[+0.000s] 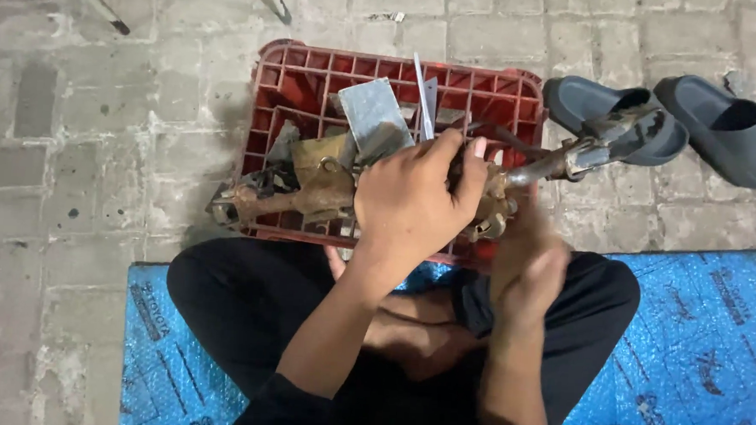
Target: A person sits on the floor and uses pliers to refine and clean a rusty metal assembly held over a plastic crate.
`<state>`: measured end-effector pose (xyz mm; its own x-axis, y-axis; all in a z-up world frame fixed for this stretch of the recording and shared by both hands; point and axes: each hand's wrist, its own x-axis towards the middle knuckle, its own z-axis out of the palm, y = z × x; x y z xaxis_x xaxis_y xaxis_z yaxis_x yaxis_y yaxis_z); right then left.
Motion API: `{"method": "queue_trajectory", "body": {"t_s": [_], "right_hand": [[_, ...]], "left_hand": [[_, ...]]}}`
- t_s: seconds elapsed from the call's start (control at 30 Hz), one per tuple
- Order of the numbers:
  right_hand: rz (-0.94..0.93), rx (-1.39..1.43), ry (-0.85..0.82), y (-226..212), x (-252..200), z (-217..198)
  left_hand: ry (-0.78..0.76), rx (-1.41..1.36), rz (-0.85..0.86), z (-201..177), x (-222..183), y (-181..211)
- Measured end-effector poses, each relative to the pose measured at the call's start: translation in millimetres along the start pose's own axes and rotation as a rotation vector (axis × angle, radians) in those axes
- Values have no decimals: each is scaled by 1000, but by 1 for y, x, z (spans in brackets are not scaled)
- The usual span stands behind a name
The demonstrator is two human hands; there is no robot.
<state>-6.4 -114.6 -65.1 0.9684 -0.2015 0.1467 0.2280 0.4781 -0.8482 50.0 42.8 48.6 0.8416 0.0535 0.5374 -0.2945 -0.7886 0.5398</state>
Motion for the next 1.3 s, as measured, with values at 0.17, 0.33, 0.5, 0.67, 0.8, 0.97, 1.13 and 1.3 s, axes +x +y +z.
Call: {"method": "queue_trajectory", "body": {"t_s": [0.17, 0.33, 0.5, 0.67, 0.8, 0.97, 1.13, 1.3], "right_hand": [[-141, -416, -81, 3, -1, -15], [-217, -584, -47, 1, -8, 8], [-276, -648, 62, 6, -1, 10], [-385, -660, 8, -4, 3, 22], [-361, -686, 24, -13, 3, 31], [-298, -768, -20, -22, 11, 32], [-214, -809, -170, -48, 26, 33], [-195, -770, -322, -54, 37, 5]], "left_hand": [[11, -19, 14, 15, -4, -12], [-1, -64, 0, 5, -3, -4], [-9, -73, 5, 5, -1, -9], [100, -6, 53, 16, 0, -13], [78, -37, 84, 12, 2, -14], [17, -64, 122, 5, 4, -16], [-19, -428, 246, 2, 3, -27], [115, -612, 420, 10, -30, -44]]}}
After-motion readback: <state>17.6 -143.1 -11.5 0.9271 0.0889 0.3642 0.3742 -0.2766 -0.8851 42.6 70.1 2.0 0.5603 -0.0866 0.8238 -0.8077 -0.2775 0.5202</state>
